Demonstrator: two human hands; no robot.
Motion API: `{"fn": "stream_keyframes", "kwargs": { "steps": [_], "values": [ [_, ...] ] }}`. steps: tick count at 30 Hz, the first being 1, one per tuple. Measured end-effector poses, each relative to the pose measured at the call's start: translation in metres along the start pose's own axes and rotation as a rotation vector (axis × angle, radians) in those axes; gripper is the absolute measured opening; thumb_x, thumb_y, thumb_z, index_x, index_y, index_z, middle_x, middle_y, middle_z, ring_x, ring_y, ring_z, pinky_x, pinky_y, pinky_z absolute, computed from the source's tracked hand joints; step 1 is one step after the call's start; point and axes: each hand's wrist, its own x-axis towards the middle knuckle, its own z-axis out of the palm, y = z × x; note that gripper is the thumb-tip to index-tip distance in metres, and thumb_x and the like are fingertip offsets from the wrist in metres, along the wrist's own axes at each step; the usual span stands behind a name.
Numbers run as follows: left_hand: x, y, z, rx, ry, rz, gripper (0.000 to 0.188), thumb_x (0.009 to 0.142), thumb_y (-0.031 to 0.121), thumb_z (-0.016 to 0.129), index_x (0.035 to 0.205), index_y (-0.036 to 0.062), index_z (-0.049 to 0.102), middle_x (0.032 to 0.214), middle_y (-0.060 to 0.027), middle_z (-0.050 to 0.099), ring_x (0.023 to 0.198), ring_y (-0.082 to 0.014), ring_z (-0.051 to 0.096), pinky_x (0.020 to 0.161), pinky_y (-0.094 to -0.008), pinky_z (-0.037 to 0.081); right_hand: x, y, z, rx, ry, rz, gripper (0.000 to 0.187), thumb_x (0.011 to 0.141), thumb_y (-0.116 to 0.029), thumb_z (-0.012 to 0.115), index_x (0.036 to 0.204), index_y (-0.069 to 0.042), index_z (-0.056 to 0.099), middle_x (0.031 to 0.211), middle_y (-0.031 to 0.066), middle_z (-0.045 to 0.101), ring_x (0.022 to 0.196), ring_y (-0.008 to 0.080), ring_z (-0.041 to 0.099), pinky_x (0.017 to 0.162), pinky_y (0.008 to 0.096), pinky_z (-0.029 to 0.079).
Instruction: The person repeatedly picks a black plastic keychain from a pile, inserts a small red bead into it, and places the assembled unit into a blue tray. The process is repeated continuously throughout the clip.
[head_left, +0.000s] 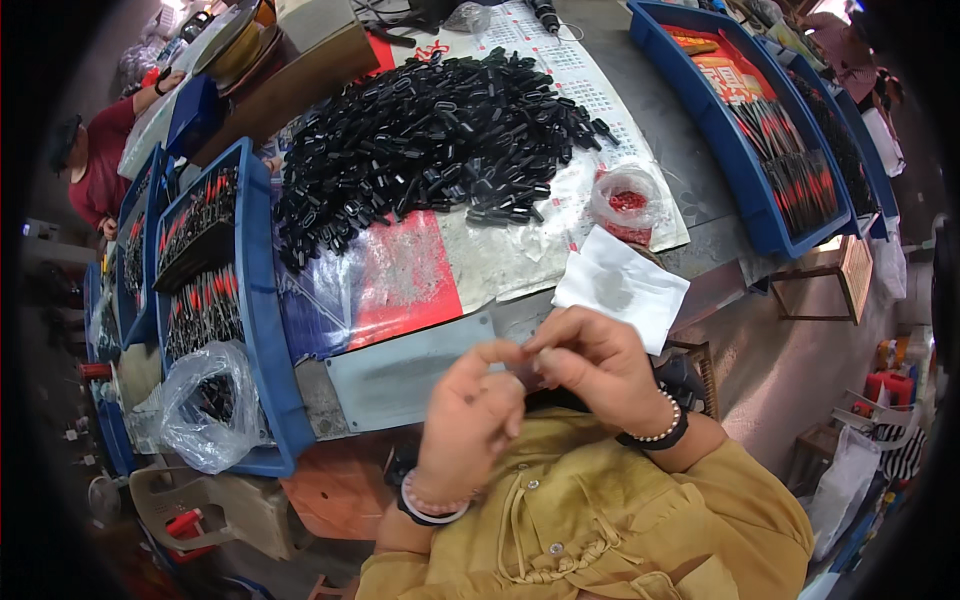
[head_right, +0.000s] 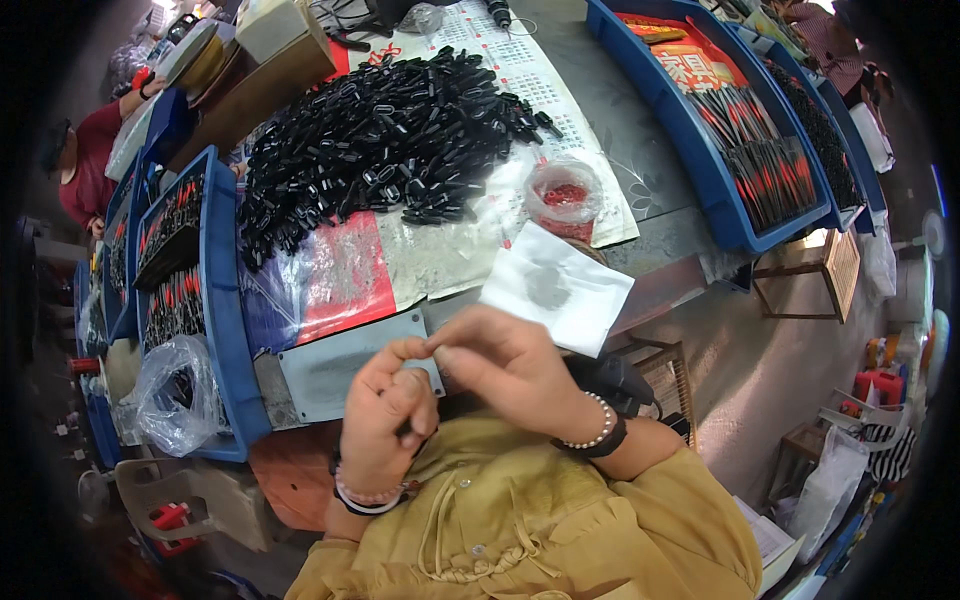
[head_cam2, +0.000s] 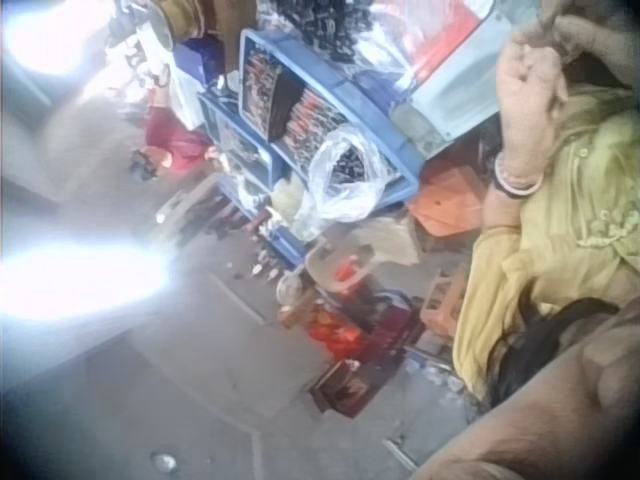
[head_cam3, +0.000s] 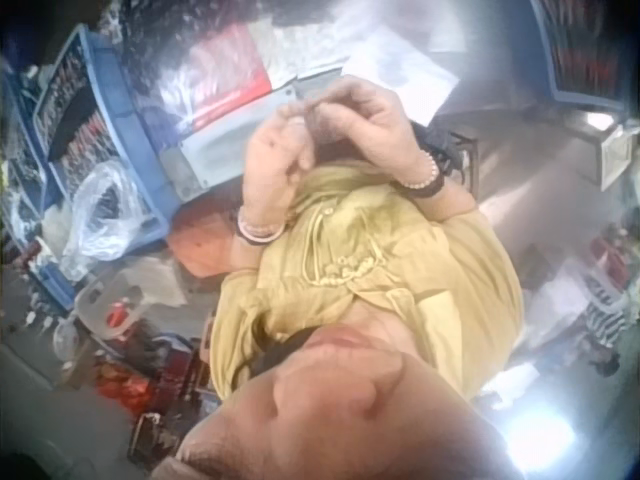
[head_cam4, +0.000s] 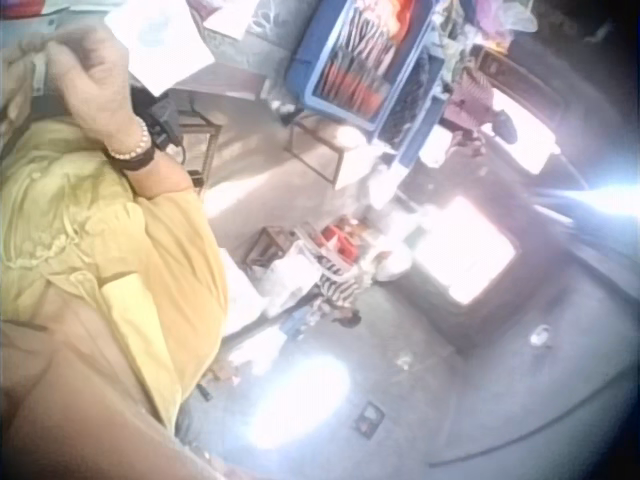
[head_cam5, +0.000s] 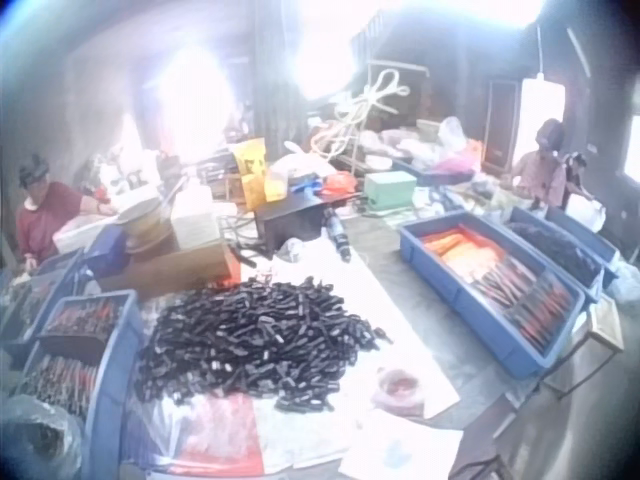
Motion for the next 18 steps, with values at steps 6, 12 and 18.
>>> {"fn": "stream_keyframes", "kwargs": {
  "steps": [6,12,18],
  "values": [
    [0.048,0.043,-0.01,-0.134,0.098,0.0,0.021,0.096,0.015,0.054,0.112,0.0016,0.054,0.074,-0.0021,0.053,0.056,-0.0106,0.049,0.048,-0.0206,0.04,-0.018,-0.013,-0.036,-0.025,0.025,0.005,0.011,0.094,-0.006,0.058,0.101,0.001,0.061,0.084,-0.0014,0.06,0.071,0.0014,0.051,0.063,0.0178,0.043],
    [0.123,0.06,-0.019,1.319,0.222,0.487,0.015,0.084,0.014,0.069,0.09,0.0026,0.062,0.06,-0.0006,0.051,0.052,-0.012,0.05,0.048,-0.0275,0.038,-0.036,-0.011,-0.047,-0.121,-0.061,0.067,0.01,0.092,-0.006,0.058,0.097,0.001,0.063,0.085,0.0014,0.063,0.07,0.0031,0.053,0.061,0.0193,0.043],
    [0.144,0.056,-0.025,1.728,0.196,0.637,0.021,0.078,0.014,0.073,0.089,0.0036,0.059,0.062,-0.0139,0.058,0.062,-0.0337,0.059,0.057,-0.0415,0.044,-0.041,-0.011,-0.053,-0.267,-0.093,0.005,0.01,0.089,-0.006,0.061,0.095,0.002,0.063,0.085,0.0067,0.065,0.074,0.0119,0.06,0.065,0.0246,0.047]
  ]
}}
